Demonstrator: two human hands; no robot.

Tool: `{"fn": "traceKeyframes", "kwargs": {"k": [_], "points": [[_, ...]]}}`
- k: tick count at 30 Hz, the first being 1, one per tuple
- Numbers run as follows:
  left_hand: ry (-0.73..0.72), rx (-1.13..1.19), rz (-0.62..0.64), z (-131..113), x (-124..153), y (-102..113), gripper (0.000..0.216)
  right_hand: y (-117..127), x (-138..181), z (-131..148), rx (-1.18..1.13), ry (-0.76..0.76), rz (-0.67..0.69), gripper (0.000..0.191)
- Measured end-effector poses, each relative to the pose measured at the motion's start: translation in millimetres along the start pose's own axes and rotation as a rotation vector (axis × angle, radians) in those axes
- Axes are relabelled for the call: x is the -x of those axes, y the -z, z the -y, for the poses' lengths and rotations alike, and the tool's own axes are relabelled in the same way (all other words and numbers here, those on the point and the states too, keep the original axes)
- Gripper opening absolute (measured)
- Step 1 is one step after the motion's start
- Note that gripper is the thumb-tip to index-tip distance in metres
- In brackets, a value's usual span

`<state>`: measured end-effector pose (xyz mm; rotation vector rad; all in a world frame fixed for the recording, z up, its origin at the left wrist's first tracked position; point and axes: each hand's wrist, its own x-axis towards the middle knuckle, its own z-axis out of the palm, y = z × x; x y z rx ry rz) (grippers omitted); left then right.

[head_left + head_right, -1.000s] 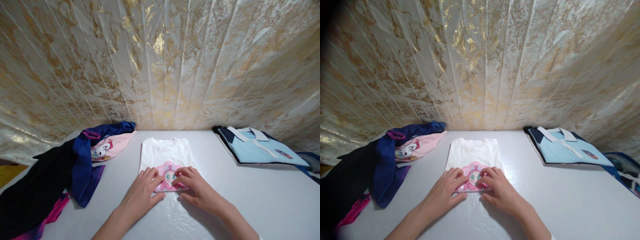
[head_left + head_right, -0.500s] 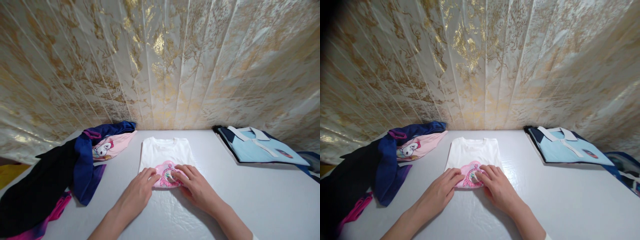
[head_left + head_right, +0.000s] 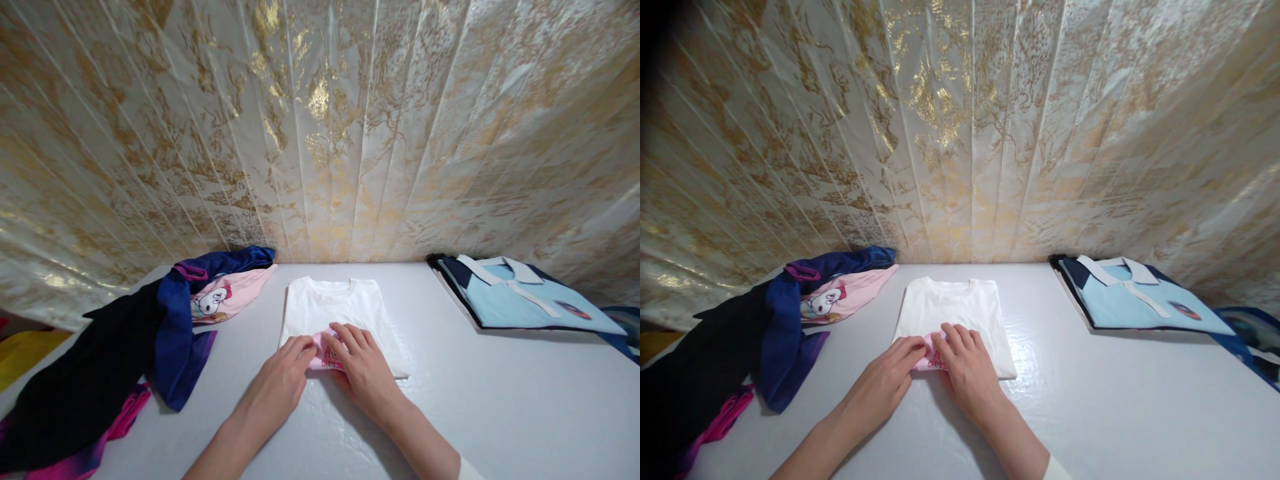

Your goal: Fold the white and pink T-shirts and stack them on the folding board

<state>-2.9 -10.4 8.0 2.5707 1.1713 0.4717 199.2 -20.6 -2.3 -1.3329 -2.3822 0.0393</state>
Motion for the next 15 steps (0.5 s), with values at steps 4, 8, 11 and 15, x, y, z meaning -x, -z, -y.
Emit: {"fn": "traceKeyframes", "kwargs": {"k": [4, 8, 11, 15], "points": [[-0.015, 0.018, -0.009, 2, 1, 1, 0.056, 2, 6, -5, 0.038, -0.034, -0.004, 0.057], [-0.011, 0.035, -0.003, 5, 3, 3, 0.056, 7, 22, -20, 0.057, -0.065, -0.027, 0.06], [-0.01, 0.043, -0.011, 7, 4, 4, 0.055, 10, 37, -34, 0.057, -0.108, -0.055, 0.059], [-0.009, 0.053, -0.023, 8, 3, 5, 0.054, 21, 49, -40, 0.015, -0.148, -0.055, 0.054]]}}
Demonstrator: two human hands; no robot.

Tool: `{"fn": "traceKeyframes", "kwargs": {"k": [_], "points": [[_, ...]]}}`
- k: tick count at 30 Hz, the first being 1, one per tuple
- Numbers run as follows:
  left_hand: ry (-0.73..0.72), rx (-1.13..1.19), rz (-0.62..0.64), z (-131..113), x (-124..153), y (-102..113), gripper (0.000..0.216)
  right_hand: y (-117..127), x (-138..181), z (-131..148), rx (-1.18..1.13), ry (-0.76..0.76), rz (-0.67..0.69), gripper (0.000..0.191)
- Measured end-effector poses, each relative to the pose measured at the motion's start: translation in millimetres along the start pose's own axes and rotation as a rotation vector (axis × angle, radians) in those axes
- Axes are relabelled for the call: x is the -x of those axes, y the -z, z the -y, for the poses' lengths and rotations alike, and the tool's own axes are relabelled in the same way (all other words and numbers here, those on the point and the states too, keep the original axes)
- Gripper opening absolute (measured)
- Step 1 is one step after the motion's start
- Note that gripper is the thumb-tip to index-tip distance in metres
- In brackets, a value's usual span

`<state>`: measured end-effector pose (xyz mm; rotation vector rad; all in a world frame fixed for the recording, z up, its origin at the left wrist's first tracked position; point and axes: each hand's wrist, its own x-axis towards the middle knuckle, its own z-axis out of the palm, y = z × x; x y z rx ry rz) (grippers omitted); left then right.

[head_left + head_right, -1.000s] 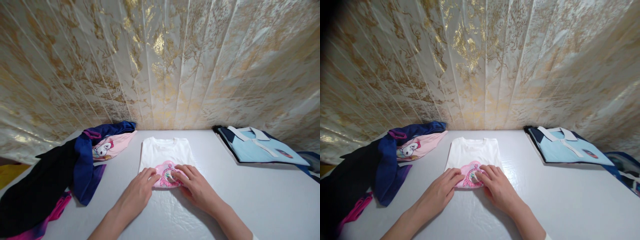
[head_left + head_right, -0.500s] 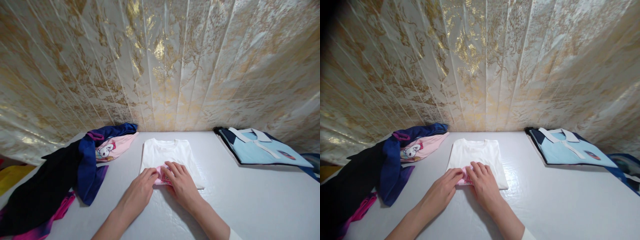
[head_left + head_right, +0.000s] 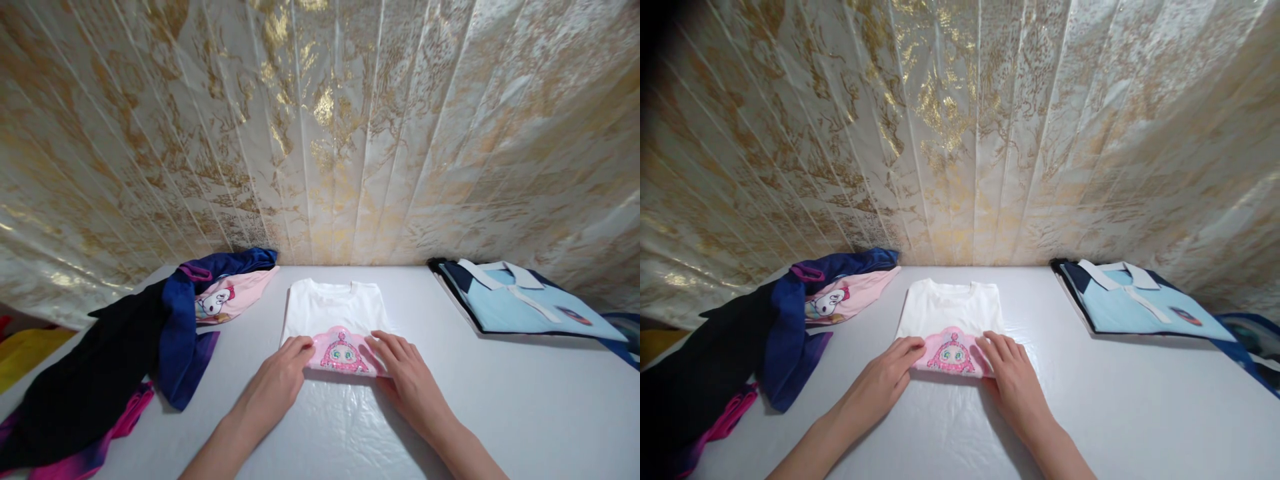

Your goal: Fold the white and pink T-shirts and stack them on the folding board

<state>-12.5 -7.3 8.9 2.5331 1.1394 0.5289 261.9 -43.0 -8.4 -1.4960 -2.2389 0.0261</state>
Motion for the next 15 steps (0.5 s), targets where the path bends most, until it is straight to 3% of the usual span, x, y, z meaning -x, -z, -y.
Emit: {"fn": "traceKeyframes", "kwargs": {"k": [4, 8, 15], "points": [[-0.002, 0.001, -0.017, 0, -2, -1, 0.054, 9, -2, 16, -0.08, 0.068, 0.064, 0.051], [-0.008, 0.007, -0.018, -1, -3, -1, 0.054, -1, -16, 33, -0.076, 0.087, 0.021, 0.044], [-0.002, -0.005, -0.003, 0, -1, -1, 0.055, -17, -31, 30, -0.04, 0.109, 0.02, 0.034]]}}
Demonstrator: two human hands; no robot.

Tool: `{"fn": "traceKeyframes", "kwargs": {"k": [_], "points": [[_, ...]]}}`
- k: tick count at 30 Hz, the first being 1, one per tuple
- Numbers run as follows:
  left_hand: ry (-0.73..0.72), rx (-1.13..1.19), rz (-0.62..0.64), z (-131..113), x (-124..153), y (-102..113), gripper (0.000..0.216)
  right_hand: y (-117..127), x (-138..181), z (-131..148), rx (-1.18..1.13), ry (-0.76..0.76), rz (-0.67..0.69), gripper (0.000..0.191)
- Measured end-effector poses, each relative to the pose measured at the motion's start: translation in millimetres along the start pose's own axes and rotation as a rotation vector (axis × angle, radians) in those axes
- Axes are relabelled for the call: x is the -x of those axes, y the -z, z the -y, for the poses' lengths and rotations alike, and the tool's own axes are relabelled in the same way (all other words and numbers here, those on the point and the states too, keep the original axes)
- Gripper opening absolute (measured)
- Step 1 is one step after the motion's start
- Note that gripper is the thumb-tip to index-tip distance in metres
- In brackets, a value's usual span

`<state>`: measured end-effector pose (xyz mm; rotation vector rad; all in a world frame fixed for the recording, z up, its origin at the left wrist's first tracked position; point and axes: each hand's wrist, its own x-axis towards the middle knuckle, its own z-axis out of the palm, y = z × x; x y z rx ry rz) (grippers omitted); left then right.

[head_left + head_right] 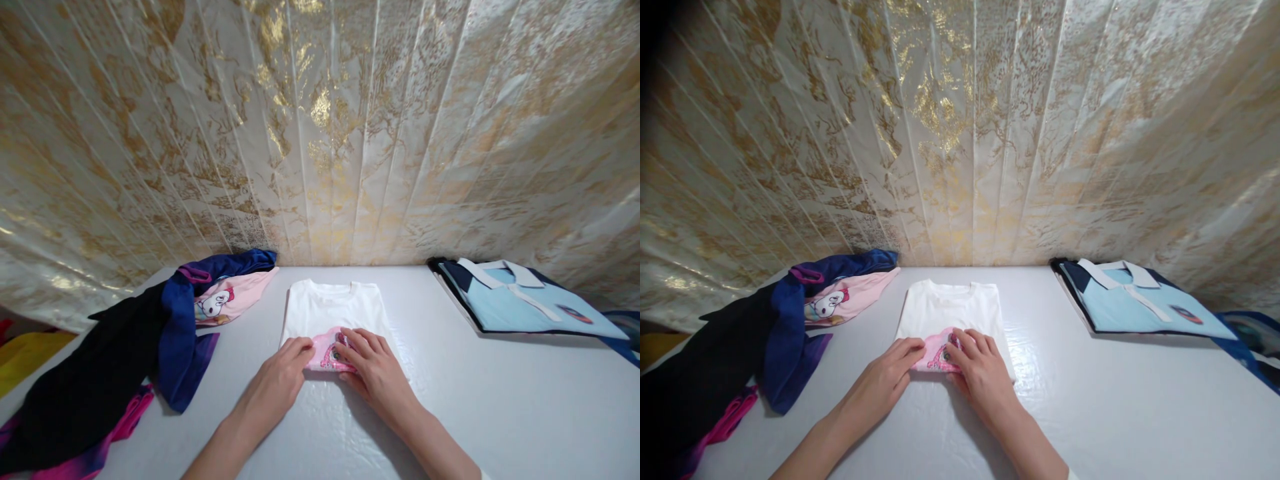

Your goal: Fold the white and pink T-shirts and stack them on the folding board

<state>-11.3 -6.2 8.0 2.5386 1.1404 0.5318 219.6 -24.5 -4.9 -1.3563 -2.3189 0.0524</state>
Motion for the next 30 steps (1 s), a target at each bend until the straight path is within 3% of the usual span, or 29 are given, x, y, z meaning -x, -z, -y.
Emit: {"fn": "traceKeyframes", "kwargs": {"k": [9, 15, 20, 22, 26, 30], "points": [[-0.004, 0.009, -0.003, 3, 4, -2, 0.057, 5, 25, -23, 0.083, -0.05, -0.004, 0.058], [-0.02, -0.021, -0.064, 8, 19, -15, 0.073, 13, 60, -54, 0.101, -0.083, -0.073, 0.067], [-0.034, -0.093, -0.075, 8, 31, -22, 0.087, 22, 64, -53, 0.089, -0.052, -0.171, 0.074], [-0.037, -0.121, -0.059, 4, 28, -18, 0.083, 23, 57, -45, 0.06, -0.052, -0.191, 0.07], [-0.014, -0.203, -0.039, -5, 11, -14, 0.053, 12, 43, -29, -0.003, -0.076, -0.202, 0.047], [0.023, -0.33, -0.078, -2, 0, -29, 0.051, -6, 38, -23, 0.012, -0.107, -0.142, 0.04]]}}
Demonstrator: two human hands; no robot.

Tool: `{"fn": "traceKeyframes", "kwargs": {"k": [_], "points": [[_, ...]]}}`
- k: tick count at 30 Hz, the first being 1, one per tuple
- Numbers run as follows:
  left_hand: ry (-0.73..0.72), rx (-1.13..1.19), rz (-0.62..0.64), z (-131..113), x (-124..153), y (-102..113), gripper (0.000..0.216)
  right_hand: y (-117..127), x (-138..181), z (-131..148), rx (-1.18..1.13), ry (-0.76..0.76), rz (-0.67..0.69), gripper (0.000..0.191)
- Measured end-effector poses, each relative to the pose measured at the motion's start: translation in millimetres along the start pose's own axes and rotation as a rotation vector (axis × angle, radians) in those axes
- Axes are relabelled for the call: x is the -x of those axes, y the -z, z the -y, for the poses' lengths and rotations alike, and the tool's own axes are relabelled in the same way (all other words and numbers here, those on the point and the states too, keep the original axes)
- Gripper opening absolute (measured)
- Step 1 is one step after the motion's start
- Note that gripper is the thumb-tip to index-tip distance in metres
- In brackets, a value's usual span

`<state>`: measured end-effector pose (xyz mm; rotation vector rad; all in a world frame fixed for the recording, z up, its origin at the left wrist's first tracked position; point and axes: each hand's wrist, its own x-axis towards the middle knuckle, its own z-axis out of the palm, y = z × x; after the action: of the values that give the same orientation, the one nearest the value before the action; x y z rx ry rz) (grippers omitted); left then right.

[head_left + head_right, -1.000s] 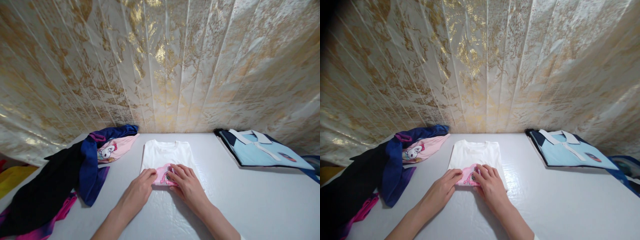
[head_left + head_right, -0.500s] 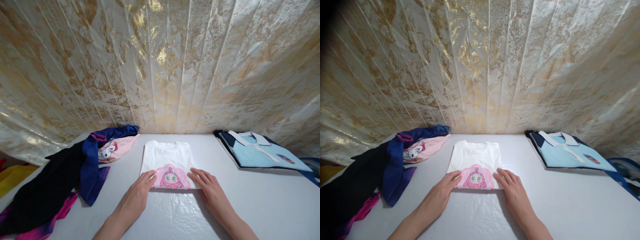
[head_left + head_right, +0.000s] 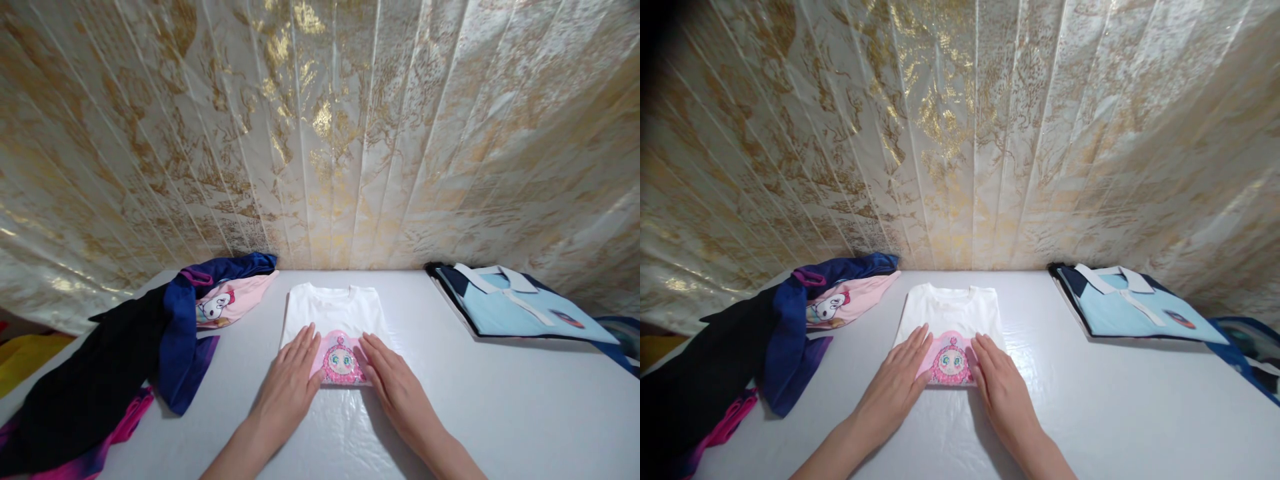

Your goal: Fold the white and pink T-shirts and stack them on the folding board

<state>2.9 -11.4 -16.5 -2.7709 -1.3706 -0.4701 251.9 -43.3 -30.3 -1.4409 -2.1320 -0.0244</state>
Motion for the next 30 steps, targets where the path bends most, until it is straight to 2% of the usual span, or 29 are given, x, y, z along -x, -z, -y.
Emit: {"fn": "traceKeyframes", "kwargs": {"k": [4, 9, 13, 18, 30], "points": [[0.0, -0.119, -0.049, 1, 6, -15, 0.052, -11, 5, -1, 0.037, -0.048, 0.069, 0.045], [0.005, -0.16, -0.109, 0, 11, -15, 0.054, -17, 10, -5, 0.064, -0.073, 0.062, 0.045], [0.022, -0.168, -0.105, 3, 11, -17, 0.052, -24, 13, -13, 0.074, -0.077, 0.0, 0.043], [0.12, -0.173, -0.126, 12, 11, -19, 0.048, -31, 16, -22, 0.048, -0.071, -0.067, 0.041], [0.197, -0.211, -0.086, 19, 18, -20, 0.049, -27, 15, -25, 0.029, -0.135, -0.052, 0.041]]}}
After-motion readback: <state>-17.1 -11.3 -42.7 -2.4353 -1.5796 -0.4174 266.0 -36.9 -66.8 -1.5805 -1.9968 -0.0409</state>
